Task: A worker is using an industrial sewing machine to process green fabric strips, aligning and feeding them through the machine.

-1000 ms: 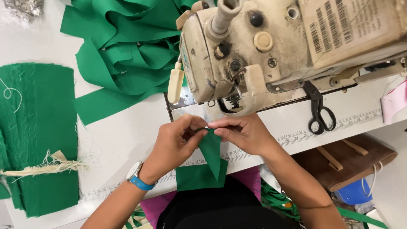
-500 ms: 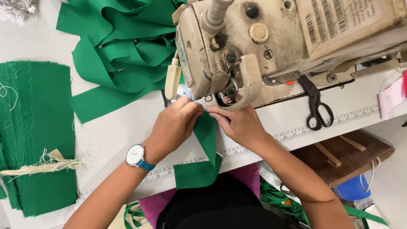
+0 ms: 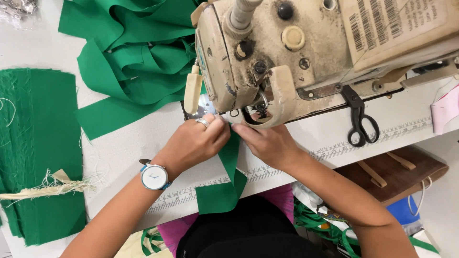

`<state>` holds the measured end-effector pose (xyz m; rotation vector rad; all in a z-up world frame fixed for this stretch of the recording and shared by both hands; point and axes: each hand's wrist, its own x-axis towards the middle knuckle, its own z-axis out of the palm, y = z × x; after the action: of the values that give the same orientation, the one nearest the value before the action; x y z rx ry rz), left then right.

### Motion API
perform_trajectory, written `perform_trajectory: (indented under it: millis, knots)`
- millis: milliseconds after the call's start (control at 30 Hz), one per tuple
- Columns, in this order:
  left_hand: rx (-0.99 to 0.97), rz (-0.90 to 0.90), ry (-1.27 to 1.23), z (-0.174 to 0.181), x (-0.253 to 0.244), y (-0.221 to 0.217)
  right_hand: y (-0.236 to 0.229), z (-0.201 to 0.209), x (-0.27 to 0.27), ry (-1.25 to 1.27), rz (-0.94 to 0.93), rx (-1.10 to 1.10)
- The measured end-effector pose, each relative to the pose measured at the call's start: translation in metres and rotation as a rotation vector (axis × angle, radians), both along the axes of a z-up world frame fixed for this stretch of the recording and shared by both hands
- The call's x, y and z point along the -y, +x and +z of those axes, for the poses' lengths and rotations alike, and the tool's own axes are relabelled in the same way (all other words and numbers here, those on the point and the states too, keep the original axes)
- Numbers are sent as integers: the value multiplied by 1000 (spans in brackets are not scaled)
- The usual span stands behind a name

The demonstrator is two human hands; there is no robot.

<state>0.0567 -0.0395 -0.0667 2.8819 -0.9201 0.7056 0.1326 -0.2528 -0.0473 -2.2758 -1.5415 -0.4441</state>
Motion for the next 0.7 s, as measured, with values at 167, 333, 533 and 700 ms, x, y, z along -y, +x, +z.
perform_trajectory:
  millis: [167, 333, 533, 700]
  knots:
    - [56, 30, 71, 3, 18, -6, -4, -5, 5, -58, 62, 51]
    - [-225, 302, -143, -3, 58, -24, 0, -12, 13, -151, 115, 10]
    - [-262, 587, -39, 22, 75, -38, 9, 9, 12, -203, 192, -121]
    - [-188, 396, 55, -16, 11, -38, 27, 42, 11, -249, 220, -214]
